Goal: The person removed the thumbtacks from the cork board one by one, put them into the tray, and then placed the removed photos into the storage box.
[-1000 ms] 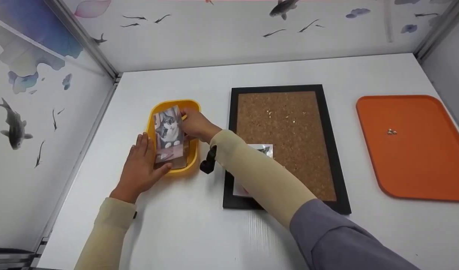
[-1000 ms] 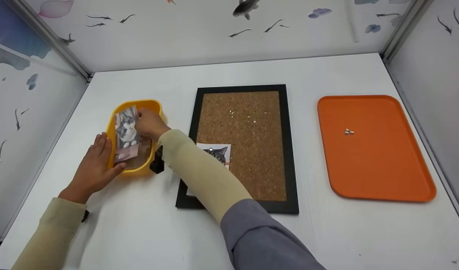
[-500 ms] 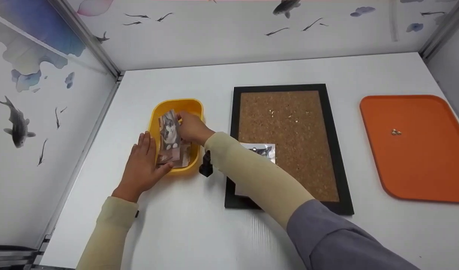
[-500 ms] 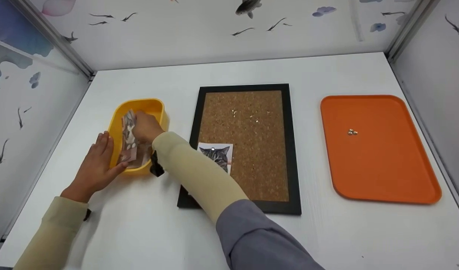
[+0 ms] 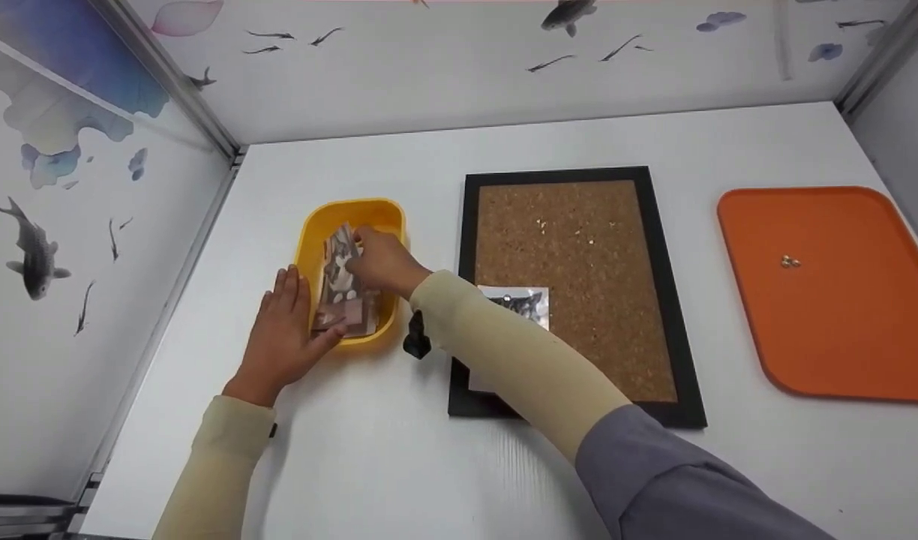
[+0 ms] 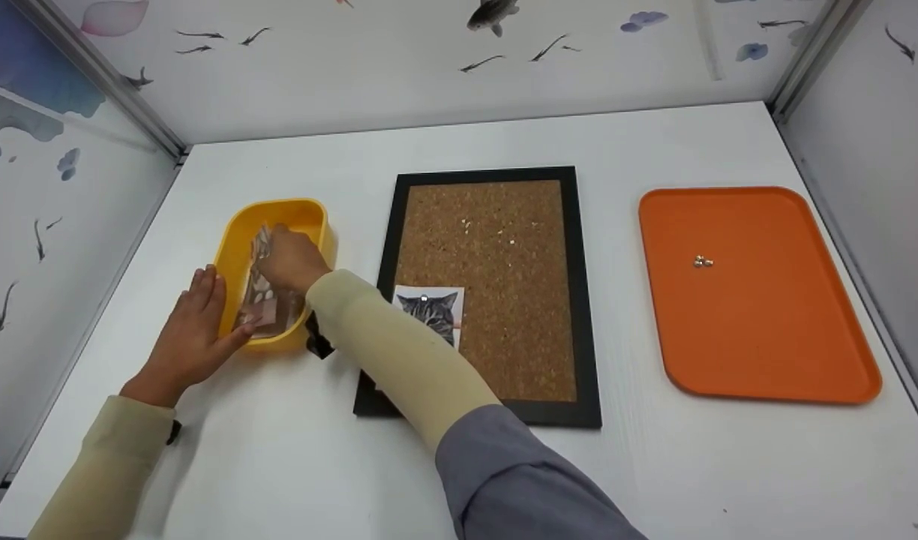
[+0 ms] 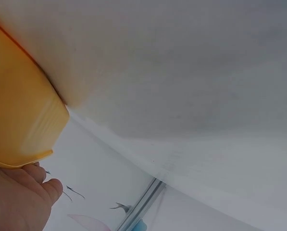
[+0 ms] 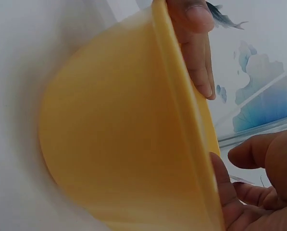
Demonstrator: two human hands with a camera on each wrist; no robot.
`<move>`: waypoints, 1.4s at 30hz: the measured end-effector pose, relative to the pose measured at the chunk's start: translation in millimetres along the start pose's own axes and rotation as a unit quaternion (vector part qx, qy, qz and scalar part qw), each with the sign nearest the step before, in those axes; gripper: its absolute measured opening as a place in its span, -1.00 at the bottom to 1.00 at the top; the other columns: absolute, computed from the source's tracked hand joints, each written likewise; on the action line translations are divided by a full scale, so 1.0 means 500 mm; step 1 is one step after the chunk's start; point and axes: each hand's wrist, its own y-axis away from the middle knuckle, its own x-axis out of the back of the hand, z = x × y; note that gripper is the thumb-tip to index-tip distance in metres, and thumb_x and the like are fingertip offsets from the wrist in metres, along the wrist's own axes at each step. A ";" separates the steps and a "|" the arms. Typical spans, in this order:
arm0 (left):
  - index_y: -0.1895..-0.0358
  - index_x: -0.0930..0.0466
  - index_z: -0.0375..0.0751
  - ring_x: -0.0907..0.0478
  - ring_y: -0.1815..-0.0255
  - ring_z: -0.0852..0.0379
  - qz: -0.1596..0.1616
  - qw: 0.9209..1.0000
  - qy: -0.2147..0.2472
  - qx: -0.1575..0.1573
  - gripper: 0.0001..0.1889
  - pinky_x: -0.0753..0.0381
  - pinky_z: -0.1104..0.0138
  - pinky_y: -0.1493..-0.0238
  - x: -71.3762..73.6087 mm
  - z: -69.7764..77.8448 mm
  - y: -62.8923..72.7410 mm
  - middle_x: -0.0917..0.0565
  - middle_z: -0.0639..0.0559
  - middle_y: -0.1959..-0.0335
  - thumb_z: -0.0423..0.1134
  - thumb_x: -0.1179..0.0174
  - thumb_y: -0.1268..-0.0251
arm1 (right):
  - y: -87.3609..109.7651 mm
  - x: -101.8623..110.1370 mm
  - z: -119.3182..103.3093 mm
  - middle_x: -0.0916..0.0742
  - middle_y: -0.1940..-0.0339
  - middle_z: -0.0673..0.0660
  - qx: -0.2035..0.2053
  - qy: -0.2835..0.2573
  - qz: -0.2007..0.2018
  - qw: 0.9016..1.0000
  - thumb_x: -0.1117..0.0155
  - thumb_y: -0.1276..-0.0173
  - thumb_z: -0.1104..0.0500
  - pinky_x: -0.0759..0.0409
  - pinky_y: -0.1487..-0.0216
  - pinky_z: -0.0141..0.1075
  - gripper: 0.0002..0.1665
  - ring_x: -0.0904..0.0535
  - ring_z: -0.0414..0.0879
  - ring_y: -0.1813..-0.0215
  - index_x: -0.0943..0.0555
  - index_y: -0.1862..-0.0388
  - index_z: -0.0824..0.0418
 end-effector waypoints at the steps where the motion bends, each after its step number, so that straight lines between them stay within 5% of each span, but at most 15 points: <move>1: -0.54 0.12 -0.49 0.29 -0.60 -0.24 0.003 1.000 0.000 -0.002 0.12 0.19 -0.13 -0.51 0.000 -0.001 0.000 0.19 -0.30 -0.60 0.40 -0.03 -0.30 | 0.001 0.000 -0.001 -0.66 0.12 -0.03 -0.004 -0.003 -0.003 1.000 -0.18 -0.49 0.09 -0.67 0.08 -0.31 -0.54 -0.64 -0.16 0.19 -0.40 -0.31 0.10; 12: -0.54 0.15 -0.50 0.32 -0.60 -0.23 -0.007 1.000 -0.009 -0.002 0.12 0.18 -0.14 -0.50 0.005 0.000 0.003 0.20 -0.32 -0.60 0.44 0.04 -0.31 | -0.005 -0.011 -0.002 -0.64 0.04 0.02 0.015 0.058 -0.002 0.998 -0.17 -0.47 0.06 -0.63 0.12 -0.41 -0.41 -0.61 -0.19 0.18 -0.31 -0.41 0.18; 30: -0.53 0.12 -0.51 0.29 -0.60 -0.24 0.002 1.000 -0.006 -0.010 0.08 0.15 -0.17 -0.49 0.003 0.003 0.003 0.18 -0.32 -0.60 0.36 -0.03 -0.34 | -0.002 -0.014 -0.001 -0.42 -0.47 0.03 0.023 0.080 0.014 0.996 -0.18 -0.48 0.01 -0.32 -0.40 -0.25 -0.18 -0.43 -0.19 -0.24 -0.12 -0.61 0.14; 42: -0.52 0.09 -0.52 0.31 -0.60 -0.23 0.001 1.000 -0.007 -0.012 0.09 0.16 -0.16 -0.49 0.005 0.004 0.003 0.16 -0.34 -0.60 0.42 0.06 -0.34 | -0.001 -0.012 0.015 -0.40 -0.47 0.10 0.106 0.100 0.017 0.989 -0.16 -0.49 0.08 -0.22 -0.44 -0.32 -0.30 -0.37 -0.15 -0.34 -0.24 -0.52 0.23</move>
